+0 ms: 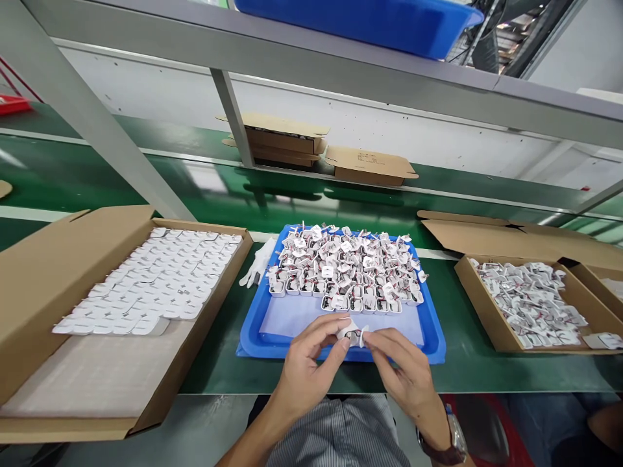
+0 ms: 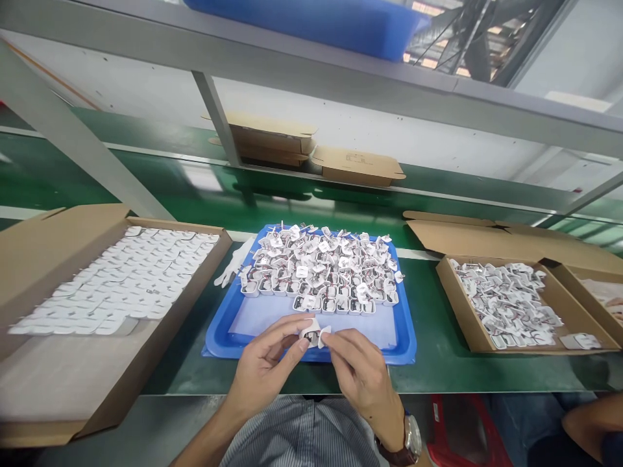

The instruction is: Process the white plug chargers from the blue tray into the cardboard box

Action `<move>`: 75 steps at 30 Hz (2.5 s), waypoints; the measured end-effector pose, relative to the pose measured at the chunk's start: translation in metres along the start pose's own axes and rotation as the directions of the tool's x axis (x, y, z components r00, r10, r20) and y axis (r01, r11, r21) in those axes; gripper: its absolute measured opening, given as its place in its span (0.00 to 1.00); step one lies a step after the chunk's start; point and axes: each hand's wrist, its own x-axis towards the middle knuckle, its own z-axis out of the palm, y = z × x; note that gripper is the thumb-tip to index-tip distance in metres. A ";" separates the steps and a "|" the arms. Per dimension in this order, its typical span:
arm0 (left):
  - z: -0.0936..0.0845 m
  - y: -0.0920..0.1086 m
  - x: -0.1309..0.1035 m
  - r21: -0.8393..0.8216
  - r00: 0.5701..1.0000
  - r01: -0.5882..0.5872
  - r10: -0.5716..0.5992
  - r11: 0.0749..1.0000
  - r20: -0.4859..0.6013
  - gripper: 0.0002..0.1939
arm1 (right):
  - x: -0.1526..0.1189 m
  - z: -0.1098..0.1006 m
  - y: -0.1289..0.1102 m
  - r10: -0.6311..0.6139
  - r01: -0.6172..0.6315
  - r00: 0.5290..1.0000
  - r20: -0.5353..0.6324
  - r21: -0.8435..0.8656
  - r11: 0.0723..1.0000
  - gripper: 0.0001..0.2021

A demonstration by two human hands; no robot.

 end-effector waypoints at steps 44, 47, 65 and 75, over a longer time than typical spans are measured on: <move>-0.013 -0.001 0.012 -0.115 0.958 0.164 -0.130 0.980 0.256 0.17 | -0.002 0.004 0.000 -0.112 0.116 0.993 0.040 -0.123 0.986 0.28; -0.015 -0.003 0.012 -0.114 0.953 0.154 -0.117 0.981 0.278 0.17 | -0.002 0.007 -0.001 -0.127 0.134 0.990 0.060 -0.138 0.981 0.31; -0.016 -0.021 0.010 -0.143 0.981 0.020 0.009 0.990 0.196 0.14 | 0.007 0.012 0.012 0.451 -0.514 0.858 0.248 0.440 0.736 0.16; -0.014 -0.023 0.008 -0.015 0.990 0.030 -0.027 0.999 0.138 0.12 | 0.004 0.024 0.023 0.441 -0.484 0.874 0.202 0.419 0.768 0.16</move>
